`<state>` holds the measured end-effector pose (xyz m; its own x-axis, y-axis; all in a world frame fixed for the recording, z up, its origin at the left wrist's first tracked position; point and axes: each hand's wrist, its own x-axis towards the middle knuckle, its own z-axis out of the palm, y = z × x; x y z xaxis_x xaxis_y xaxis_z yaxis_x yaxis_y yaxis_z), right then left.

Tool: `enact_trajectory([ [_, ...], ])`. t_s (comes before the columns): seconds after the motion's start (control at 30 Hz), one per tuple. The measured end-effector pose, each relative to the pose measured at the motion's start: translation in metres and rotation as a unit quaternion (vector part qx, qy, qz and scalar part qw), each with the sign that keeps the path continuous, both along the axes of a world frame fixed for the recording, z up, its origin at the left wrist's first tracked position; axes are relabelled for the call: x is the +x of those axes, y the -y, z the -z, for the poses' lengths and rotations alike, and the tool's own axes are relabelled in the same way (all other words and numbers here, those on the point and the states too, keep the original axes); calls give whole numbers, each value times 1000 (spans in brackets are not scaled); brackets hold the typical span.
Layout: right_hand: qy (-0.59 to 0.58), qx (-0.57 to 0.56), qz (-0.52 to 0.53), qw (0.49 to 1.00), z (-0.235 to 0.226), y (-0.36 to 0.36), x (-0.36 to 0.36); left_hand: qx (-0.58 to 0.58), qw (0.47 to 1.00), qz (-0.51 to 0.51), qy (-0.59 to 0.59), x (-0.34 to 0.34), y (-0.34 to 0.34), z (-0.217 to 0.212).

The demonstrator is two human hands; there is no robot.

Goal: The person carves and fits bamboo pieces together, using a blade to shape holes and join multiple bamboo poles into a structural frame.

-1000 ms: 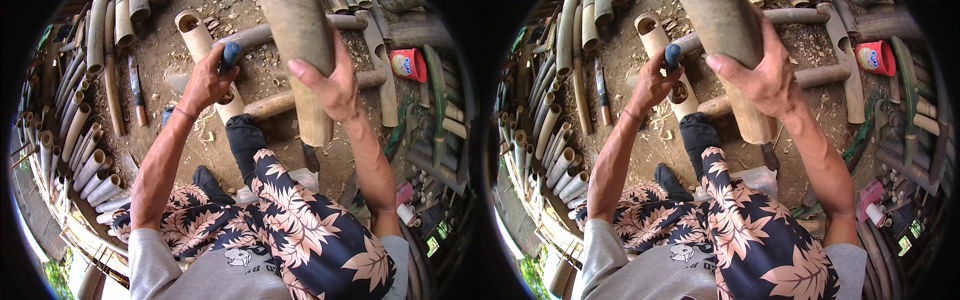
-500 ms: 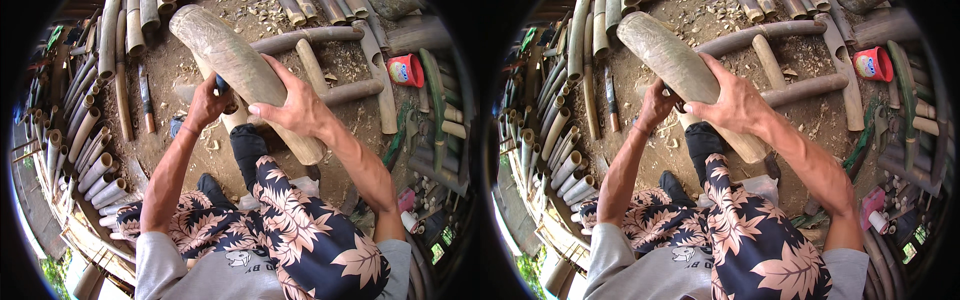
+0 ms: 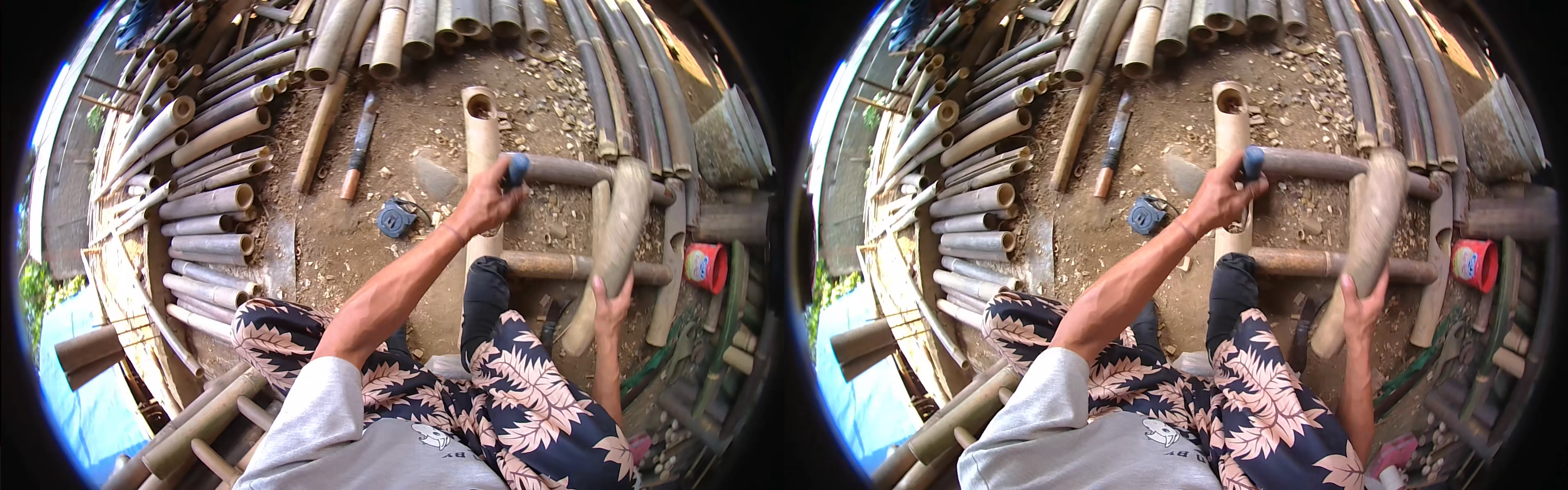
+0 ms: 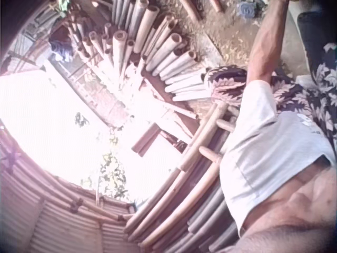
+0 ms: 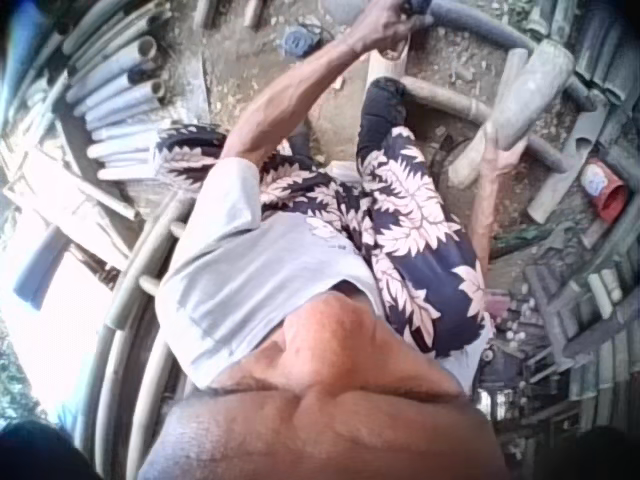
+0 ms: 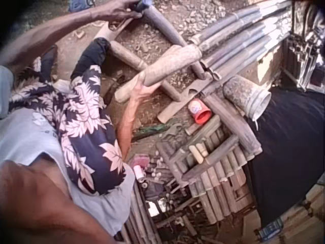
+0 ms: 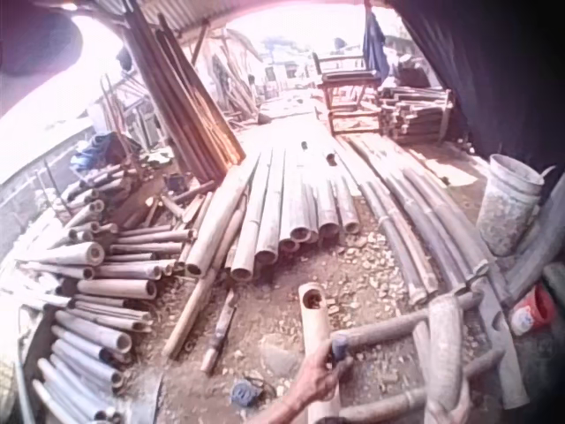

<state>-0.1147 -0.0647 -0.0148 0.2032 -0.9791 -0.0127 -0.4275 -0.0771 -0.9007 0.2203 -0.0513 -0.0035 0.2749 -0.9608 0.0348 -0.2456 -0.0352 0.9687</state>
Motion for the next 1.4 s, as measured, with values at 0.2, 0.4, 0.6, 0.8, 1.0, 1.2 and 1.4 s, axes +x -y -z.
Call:
enact_trajectory([
  [0.2, -291, 43, 201, 934, 81, -98, -131, 318, 885, -87, 328, 153, -5, 45],
  [0.4, -396, 94, 272, 872, 107, -151, -168, 410, 812, 30, 413, 206, -42, 120],
  [0.6, -482, 207, 289, 801, 121, -151, -160, 423, 764, 169, 457, 233, 0, 99],
  [0.8, -509, -97, 310, 797, 66, -36, -136, 220, 913, -49, 341, 196, 78, 84],
  [1.0, -412, -197, 144, 878, 3, 198, 13, 182, 946, -178, 203, 94, 146, 124],
  [1.2, -378, -26, 93, 921, 52, 338, 27, 242, 896, -234, 290, 56, 163, 138],
  [1.4, -347, 181, 173, 904, 123, 376, 99, 263, 886, -226, 309, 56, 163, 132],
])
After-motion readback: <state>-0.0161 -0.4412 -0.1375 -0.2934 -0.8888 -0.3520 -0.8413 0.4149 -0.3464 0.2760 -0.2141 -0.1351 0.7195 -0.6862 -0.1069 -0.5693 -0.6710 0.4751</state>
